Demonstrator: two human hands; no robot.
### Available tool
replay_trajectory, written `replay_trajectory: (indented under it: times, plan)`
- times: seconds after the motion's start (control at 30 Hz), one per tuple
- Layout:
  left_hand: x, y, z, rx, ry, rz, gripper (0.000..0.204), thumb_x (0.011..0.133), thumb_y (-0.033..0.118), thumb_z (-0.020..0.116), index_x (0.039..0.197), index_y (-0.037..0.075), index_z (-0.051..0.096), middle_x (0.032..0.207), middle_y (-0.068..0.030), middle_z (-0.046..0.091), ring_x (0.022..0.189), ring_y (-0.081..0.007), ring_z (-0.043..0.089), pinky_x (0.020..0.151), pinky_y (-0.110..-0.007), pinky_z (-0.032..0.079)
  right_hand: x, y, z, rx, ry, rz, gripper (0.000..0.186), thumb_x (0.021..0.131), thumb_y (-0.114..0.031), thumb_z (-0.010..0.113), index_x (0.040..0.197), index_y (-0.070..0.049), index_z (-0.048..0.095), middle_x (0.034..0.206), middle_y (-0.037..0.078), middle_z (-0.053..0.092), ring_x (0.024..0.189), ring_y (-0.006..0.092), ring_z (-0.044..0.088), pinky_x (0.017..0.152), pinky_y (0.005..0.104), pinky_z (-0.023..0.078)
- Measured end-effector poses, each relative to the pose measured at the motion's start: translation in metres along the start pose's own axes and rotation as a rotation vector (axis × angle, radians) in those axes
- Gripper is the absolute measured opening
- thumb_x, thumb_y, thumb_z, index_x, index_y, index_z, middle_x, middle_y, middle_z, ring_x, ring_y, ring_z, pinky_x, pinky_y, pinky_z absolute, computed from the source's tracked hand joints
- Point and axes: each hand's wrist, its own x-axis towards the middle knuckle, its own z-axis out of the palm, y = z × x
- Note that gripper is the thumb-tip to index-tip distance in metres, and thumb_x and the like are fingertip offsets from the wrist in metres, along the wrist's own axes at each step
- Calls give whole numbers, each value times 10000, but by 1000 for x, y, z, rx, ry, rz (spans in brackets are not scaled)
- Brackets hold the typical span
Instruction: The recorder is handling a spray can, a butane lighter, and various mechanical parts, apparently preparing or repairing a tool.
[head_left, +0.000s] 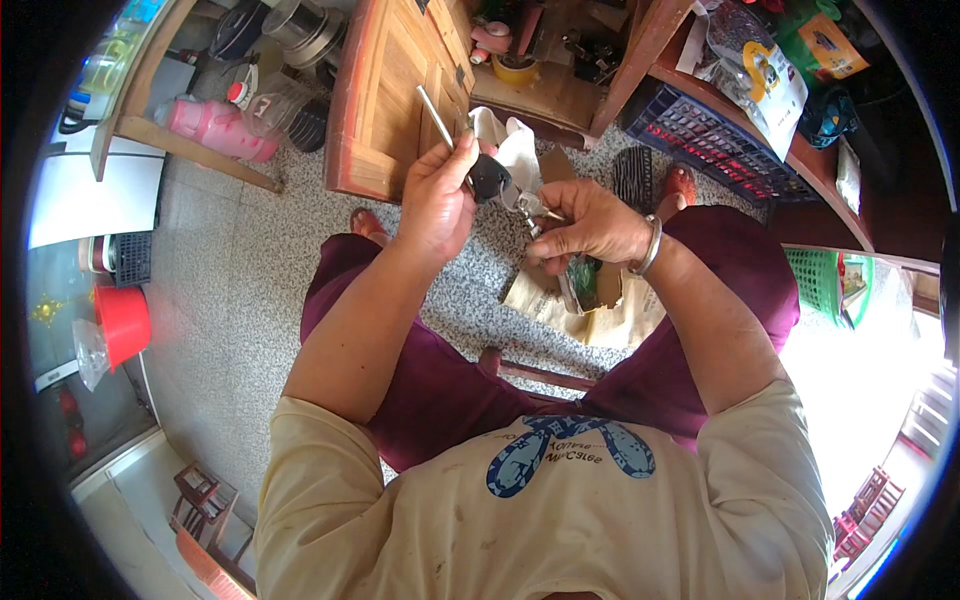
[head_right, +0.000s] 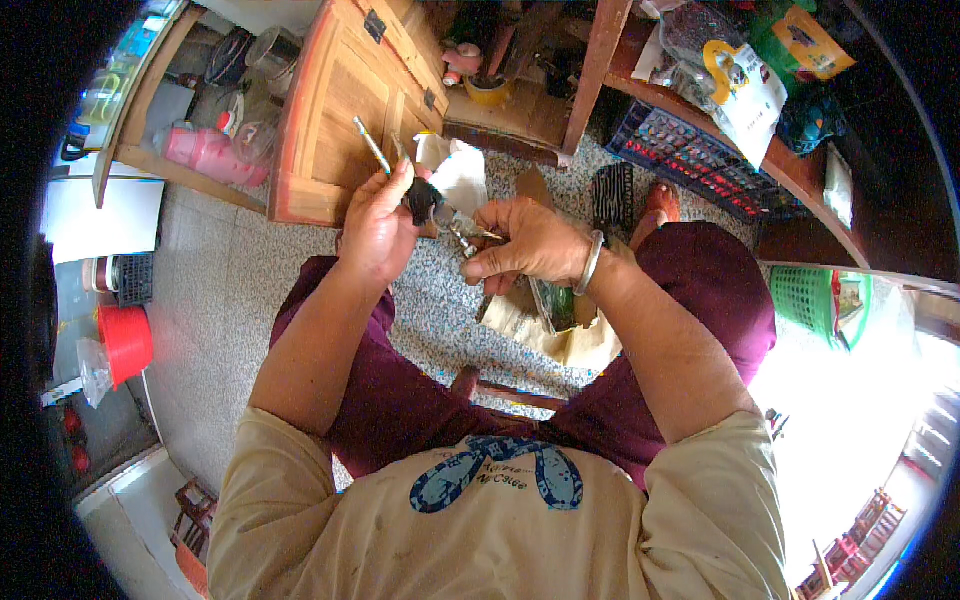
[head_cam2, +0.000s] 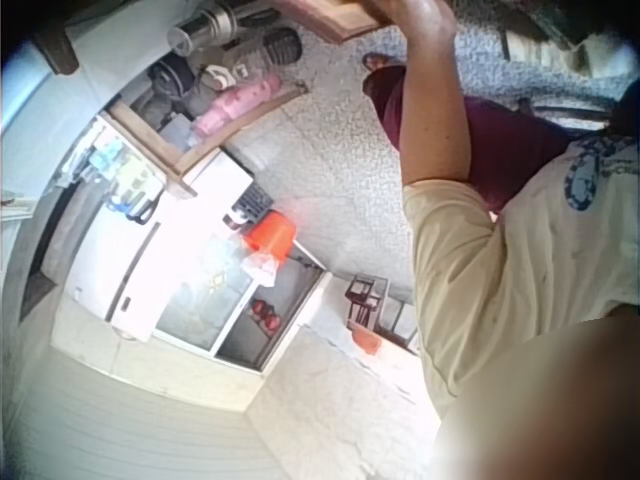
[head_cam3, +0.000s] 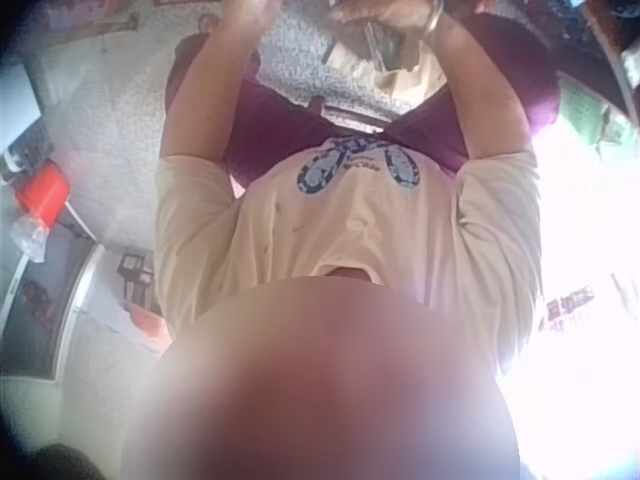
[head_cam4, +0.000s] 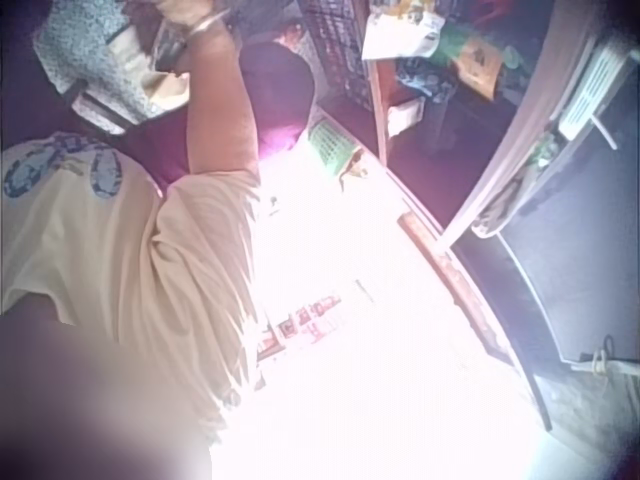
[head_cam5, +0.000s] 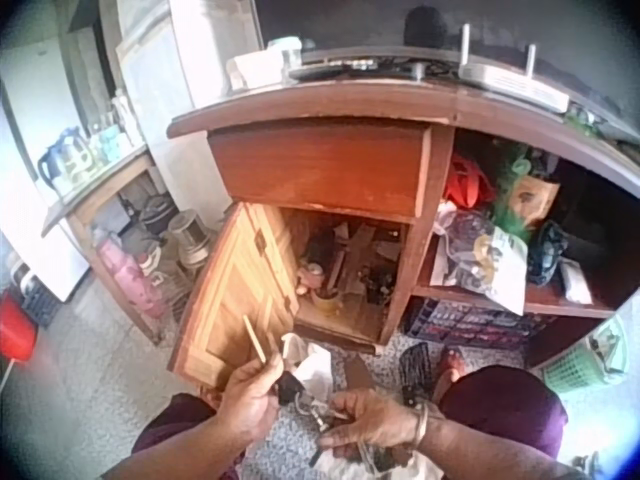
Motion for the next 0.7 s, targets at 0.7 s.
replay_trajectory:
  times: [0.7]
  plan:
    - [-5,-1,10,39,30,-51,173,833,182,518,764,32,572,701,-27,561,583,-85,529,530,-226,439,15,77,-95,-899,353,272,129,724,-74,514,823,3,543,678,86,580,558,169,582,452,288,470]
